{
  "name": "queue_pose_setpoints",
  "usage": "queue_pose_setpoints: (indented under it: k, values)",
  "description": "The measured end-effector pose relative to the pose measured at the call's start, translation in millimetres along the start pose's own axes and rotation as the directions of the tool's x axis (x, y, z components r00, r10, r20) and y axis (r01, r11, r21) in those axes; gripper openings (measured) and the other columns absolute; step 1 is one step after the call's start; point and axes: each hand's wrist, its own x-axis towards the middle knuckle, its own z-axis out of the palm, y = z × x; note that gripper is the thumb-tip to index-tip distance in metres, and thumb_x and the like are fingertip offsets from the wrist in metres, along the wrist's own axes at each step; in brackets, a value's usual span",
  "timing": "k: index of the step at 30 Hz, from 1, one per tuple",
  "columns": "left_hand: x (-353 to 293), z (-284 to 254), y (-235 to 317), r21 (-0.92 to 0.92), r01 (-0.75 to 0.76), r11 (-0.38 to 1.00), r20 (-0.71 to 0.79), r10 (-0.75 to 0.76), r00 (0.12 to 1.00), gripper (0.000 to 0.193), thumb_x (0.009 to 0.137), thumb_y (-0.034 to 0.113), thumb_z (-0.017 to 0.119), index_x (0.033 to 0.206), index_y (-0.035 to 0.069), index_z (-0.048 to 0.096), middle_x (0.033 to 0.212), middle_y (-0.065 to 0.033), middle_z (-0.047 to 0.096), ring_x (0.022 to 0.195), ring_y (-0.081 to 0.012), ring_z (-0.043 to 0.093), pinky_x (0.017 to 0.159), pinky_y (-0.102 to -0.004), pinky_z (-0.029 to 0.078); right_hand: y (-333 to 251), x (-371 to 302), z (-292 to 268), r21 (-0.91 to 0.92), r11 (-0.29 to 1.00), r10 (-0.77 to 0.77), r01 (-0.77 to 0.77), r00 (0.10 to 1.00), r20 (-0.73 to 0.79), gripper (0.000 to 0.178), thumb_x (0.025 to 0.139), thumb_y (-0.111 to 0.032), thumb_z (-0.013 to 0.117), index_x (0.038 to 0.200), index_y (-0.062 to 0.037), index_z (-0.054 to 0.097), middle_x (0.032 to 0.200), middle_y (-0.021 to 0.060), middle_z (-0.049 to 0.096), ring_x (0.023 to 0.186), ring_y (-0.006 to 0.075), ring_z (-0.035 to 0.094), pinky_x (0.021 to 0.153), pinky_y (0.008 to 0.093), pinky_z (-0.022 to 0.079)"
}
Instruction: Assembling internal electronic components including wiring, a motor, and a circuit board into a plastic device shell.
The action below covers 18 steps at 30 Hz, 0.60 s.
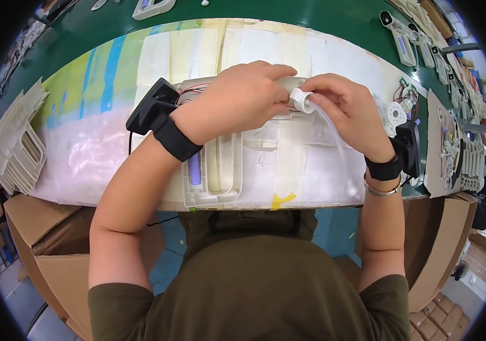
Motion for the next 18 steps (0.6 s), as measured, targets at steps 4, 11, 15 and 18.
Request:
queue_pose_setpoints:
  k: [4, 11, 15, 18]
  values:
    - [3, 13, -3, 0.176, -0.108, 0.978, 0.038, 0.103, 0.994, 0.015, 0.078, 0.011, 0.065, 0.089, 0.001, 0.067, 0.119, -0.0120, 0.057, 0.105, -0.0311, 0.053, 0.088, -0.0373, 0.047, -1, 2, 3, -0.057, 0.998, -0.017, 0.017, 1.000, 0.007, 0.014, 0.084, -0.004, 0.059, 0.097, -0.0004, 0.063, 0.090, 0.0129, 0.064, 0.079, 0.0259, 0.062, 0.071, 0.0295, 0.049]
    - [9, 11, -18, 0.143, -0.061, 0.988, 0.107, 0.046, 0.993, 0.014, 0.075, 0.001, 0.060, 0.086, -0.005, 0.066, 0.118, -0.0135, 0.057, 0.108, -0.0307, 0.051, 0.092, -0.0352, 0.044, 4, -7, 18, -0.321, 0.905, -0.302, 0.278, 0.953, -0.027, 0.018, 0.080, -0.003, 0.059, 0.098, -0.0020, 0.062, 0.093, 0.0121, 0.063, 0.083, 0.0287, 0.062, 0.075, 0.0343, 0.050]
    - [11, 9, -22, 0.177, -0.098, 0.979, 0.102, 0.081, 0.992, 0.015, 0.074, -0.001, 0.059, 0.086, -0.006, 0.066, 0.118, -0.0150, 0.058, 0.107, -0.0310, 0.052, 0.092, -0.0344, 0.044, 15, -17, 60, -0.620, 0.662, -0.568, 0.421, 0.822, -0.048, 0.028, 0.072, 0.001, 0.058, 0.101, 0.0038, 0.059, 0.105, 0.0177, 0.060, 0.096, 0.0315, 0.060, 0.081, 0.0373, 0.051]
    - [7, 4, -17, 0.211, -0.096, 0.973, 0.092, 0.078, 0.993, 0.015, 0.076, -0.001, 0.059, 0.088, -0.006, 0.066, 0.118, -0.0157, 0.058, 0.108, -0.0316, 0.052, 0.093, -0.0344, 0.044, 23, -26, 84, -0.727, 0.586, -0.608, 0.358, 0.787, -0.103, 0.029, 0.072, 0.002, 0.058, 0.101, 0.0059, 0.058, 0.108, 0.0202, 0.059, 0.100, 0.0329, 0.059, 0.084, 0.0372, 0.050]
